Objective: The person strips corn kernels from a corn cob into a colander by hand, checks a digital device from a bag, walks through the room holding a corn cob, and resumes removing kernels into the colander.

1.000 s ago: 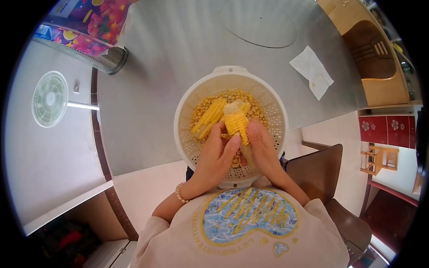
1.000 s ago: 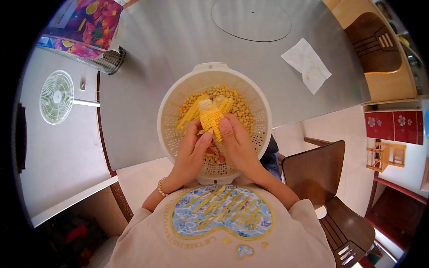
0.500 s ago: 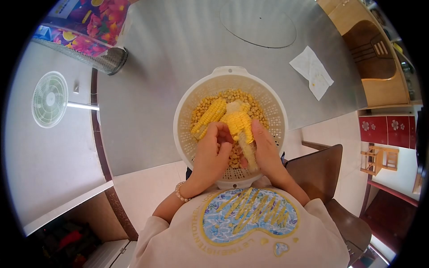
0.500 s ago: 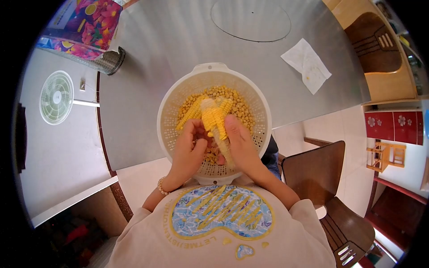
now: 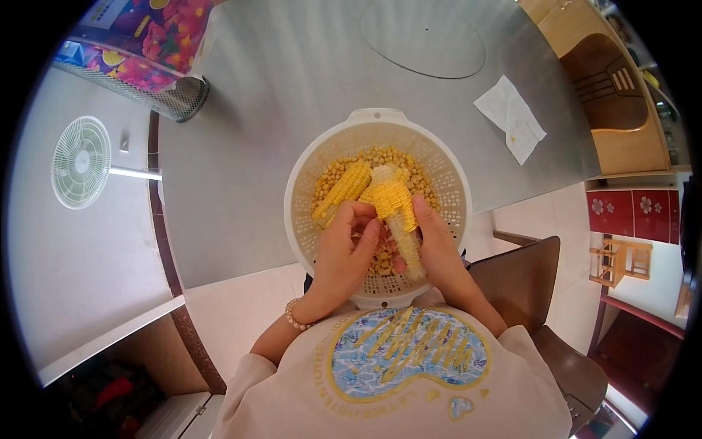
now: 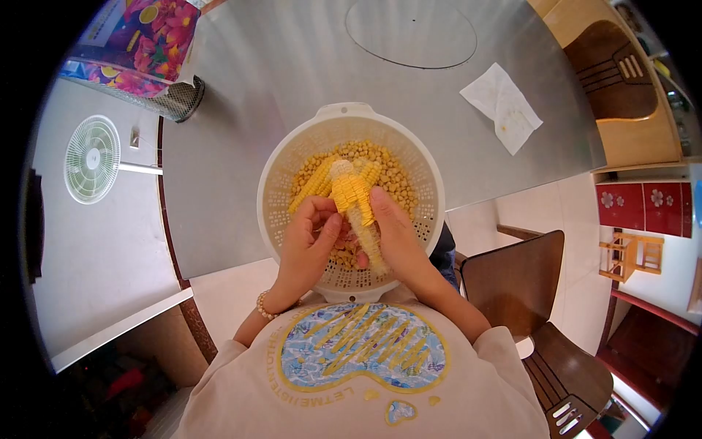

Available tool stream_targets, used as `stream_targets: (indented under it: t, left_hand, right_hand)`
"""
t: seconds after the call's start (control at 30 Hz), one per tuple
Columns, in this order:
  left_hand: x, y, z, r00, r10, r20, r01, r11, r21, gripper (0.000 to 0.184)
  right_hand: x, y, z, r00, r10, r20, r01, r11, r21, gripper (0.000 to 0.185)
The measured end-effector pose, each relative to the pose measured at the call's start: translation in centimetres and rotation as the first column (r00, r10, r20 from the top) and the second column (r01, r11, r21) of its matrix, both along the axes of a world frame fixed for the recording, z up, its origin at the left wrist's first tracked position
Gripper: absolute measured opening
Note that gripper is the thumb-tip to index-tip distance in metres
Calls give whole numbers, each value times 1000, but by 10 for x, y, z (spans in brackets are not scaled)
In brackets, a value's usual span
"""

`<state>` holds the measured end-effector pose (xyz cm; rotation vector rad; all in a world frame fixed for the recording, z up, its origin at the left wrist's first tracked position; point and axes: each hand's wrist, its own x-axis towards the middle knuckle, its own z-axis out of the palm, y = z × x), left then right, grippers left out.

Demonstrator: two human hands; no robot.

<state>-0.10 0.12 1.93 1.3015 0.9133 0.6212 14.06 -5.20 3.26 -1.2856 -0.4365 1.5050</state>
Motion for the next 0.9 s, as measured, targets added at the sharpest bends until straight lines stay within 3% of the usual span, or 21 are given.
stream_targets:
  t: [0.1, 0.13, 0.17, 0.3, 0.33, 0.37, 0.4, 0.5, 0.53, 0.57, 0.63, 0.7, 0.77, 0.9]
  left_hand:
    - [-4, 3, -8, 999, 2, -40, -1, 1000, 17, 21]
    - [-5, 6, -14, 990, 4, -141, 43, 944, 328, 20]
    - [-6, 7, -16, 971, 39, -234, 113, 793, 599, 20]
    - [0, 3, 10, 990, -6, -141, 71, 883, 464, 28]
    - [1, 1, 20, 992, -73, -101, 91, 979, 183, 32]
    - [2, 1, 25, 991, -127, -43, 122, 986, -113, 36]
    - [2, 1, 25, 991, -128, -43, 122, 986, -113, 36]
    - [3, 2, 19, 987, -136, -82, 128, 988, -88, 42]
    - [3, 0, 14, 987, -116, -109, 117, 993, 0, 42]
    - [3, -1, 10, 986, -95, -134, 107, 990, 88, 41]
    - [5, 0, 14, 983, -94, -159, 111, 989, 102, 41]
    - [6, 0, 15, 979, -92, -183, 114, 987, 117, 40]
    - [8, -1, 15, 977, -67, -201, 103, 979, 174, 36]
    - [10, -4, 13, 977, -81, -195, 102, 990, 96, 29]
  right_hand:
    - [1, -1, -3, 999, 18, -34, -17, 1000, 19, 44]
    - [0, -2, -5, 999, 17, -35, -16, 1000, 19, 44]
    - [-1, -2, -7, 1000, 3, -14, -2, 999, 43, 43]
    - [-1, -1, -8, 1000, -1, 10, 0, 993, 115, 39]
    - [-2, 0, -11, 1000, -1, 10, 0, 993, 115, 39]
    - [-4, 1, -17, 976, -39, 214, -10, 975, 223, 37]
    - [-5, 2, -20, 910, -98, 402, -41, 945, 323, 36]
    - [-7, -1, -13, 931, -38, 363, -49, 972, 228, 38]
    - [-7, -2, -15, 931, -38, 363, -48, 973, 227, 38]
    - [-9, -3, -18, 914, -36, 403, -61, 973, 224, 40]
    - [-9, -5, -22, 896, -32, 443, -74, 972, 221, 43]
    - [-9, -6, -23, 773, -41, 633, -130, 967, 221, 47]
    - [-9, -6, -22, 754, -42, 655, -130, 969, 211, 47]
    - [-11, -7, -21, 714, -54, 698, -128, 970, 206, 44]
